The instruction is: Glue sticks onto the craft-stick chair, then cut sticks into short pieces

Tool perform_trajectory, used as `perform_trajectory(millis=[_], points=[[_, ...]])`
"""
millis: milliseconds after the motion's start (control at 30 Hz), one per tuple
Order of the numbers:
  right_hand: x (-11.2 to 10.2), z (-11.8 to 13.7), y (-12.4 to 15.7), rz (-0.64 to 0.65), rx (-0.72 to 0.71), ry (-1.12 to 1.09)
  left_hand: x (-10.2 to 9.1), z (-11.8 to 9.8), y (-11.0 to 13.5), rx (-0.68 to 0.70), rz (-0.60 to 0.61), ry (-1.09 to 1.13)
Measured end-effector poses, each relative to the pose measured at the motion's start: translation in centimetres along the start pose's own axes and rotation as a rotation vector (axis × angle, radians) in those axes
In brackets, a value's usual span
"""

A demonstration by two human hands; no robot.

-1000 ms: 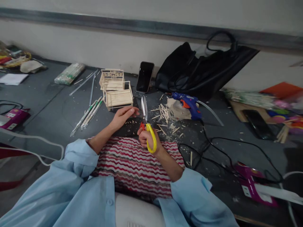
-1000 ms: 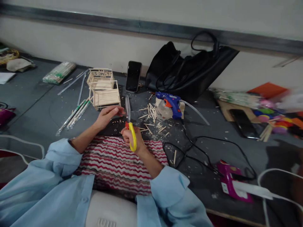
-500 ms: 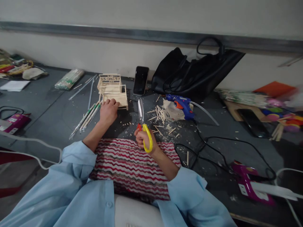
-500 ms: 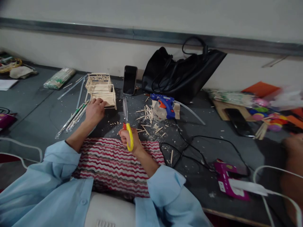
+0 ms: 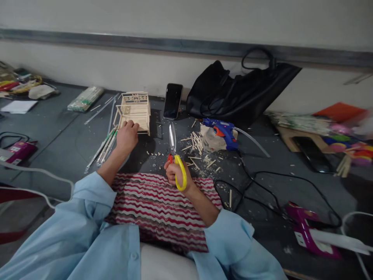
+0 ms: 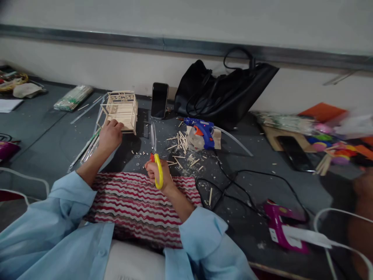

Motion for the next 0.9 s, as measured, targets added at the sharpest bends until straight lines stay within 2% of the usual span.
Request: perform_trajectory(millis=[400,600,700,767,833,900], points=[[-0.2,-0.1,-0.2,0.021,0.016,-0.021,1.4,1.3,-5.1,-0.014,-0.035,-0.013],[-0.2,0.1,-0.2,0.04,0.04,-0.034,0.8,1.4,-5.6,-0.06,-0.061,0.022],[-0.2,0.0,0.0,0.044,0.039,-0.036,-0.2,0.1,-4.8,-0.058,-0.15,0.079],[-0.3,-0.1,0.0,0.036,0.023,-0.035,-0.5,-1.9,-4.5,0.056,-0.187,0.128],[-0.4,-0.1,0.1,0.029,0.016,-0.029,0.4,-4.2,-4.6,0.201,-0.095,0.202],[-0.4,-0.2,0.1,0.029,0.027,-0.024,1.9,-5.9,-5.1,0.247,0.012,0.233]])
Point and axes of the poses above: each hand's wrist, its own y-axis away from the middle knuckle, its own x-axis out of the palm, z = x × y, the point moved 5 cm from there along -y, towards the middle knuckle, and after that the axes turned 6 degrees about y, right-handed, at the moved point
